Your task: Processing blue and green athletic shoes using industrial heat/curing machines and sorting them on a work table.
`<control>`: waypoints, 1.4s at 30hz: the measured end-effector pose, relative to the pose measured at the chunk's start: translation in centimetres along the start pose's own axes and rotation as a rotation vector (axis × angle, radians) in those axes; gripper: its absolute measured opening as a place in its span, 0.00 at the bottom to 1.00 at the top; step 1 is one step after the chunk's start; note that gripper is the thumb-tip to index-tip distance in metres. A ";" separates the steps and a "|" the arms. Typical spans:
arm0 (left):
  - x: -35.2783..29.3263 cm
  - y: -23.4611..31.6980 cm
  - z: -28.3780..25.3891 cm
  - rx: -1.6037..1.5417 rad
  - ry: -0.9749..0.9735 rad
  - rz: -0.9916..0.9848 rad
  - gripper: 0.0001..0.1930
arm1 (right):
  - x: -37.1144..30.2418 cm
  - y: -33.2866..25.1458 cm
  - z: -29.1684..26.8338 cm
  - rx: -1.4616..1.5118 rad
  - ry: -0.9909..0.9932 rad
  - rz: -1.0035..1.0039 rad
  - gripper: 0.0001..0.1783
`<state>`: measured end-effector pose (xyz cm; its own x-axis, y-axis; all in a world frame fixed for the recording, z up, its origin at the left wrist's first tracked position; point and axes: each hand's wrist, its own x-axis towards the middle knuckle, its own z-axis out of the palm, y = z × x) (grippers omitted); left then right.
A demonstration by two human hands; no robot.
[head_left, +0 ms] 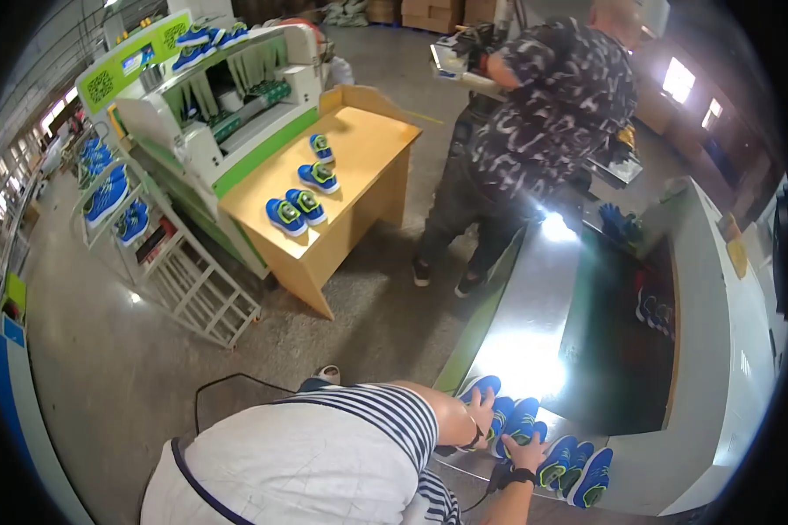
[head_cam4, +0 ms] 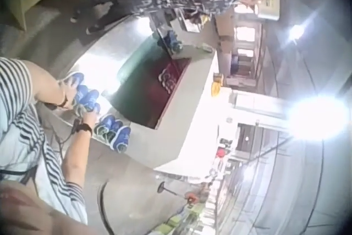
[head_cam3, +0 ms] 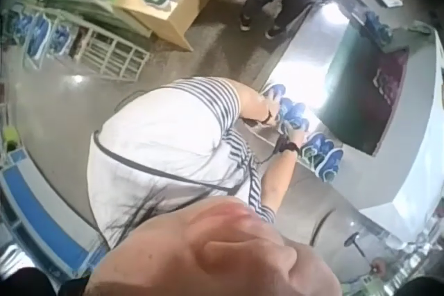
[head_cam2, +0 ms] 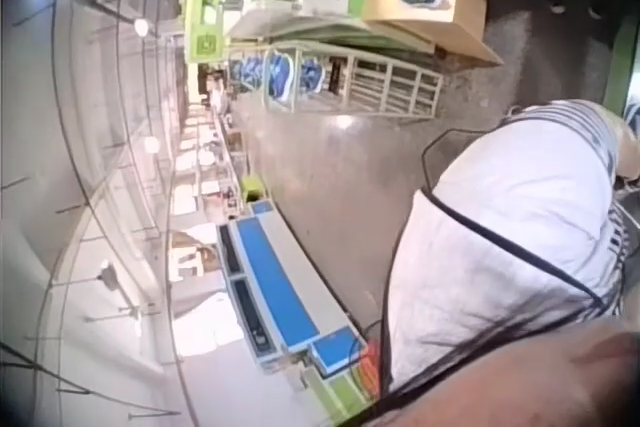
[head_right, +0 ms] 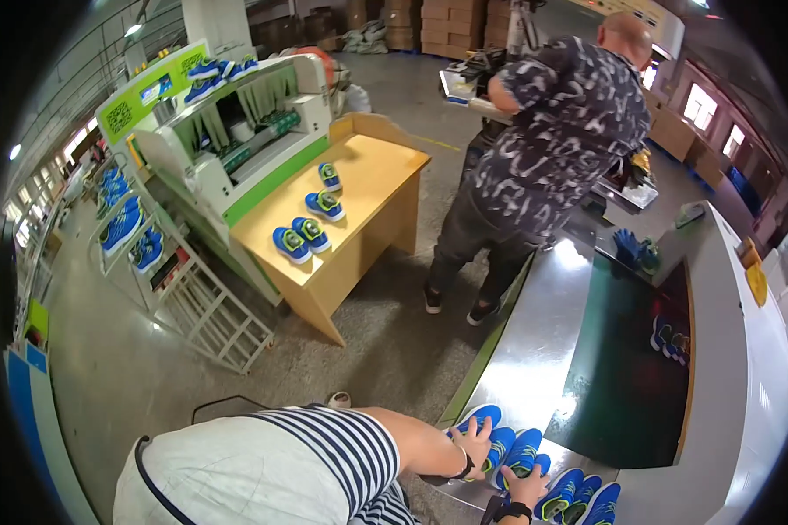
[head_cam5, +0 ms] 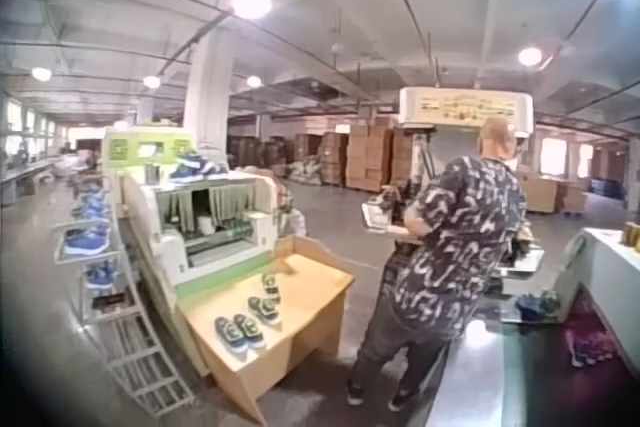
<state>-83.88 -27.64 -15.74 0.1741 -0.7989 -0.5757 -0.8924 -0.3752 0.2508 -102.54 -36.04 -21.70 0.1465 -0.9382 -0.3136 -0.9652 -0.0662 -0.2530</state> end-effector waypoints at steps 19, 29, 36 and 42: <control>-17.2 -41.5 -8.8 -0.673 0.659 -0.565 0.44 | -7.8 -9.9 -4.7 -0.210 -0.050 0.096 0.47; -19.0 -69.1 -15.1 -0.733 0.953 -1.065 0.44 | -5.0 -11.7 2.2 -0.277 -0.230 0.167 0.44; -16.0 -78.6 -16.8 -0.802 0.859 -1.153 0.42 | -9.1 -36.7 -1.8 -0.136 -0.308 -0.472 0.54; -12.8 -80.1 -15.9 -0.783 0.815 -1.126 0.44 | -5.9 -54.3 -0.4 0.078 -0.088 -0.977 0.46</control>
<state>-8.01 5.16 -16.13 0.9623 0.1107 -0.2485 0.2201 -0.8539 0.4717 -51.10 -27.02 -5.75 0.8909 -0.4541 -0.0008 -0.3947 -0.7735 -0.4959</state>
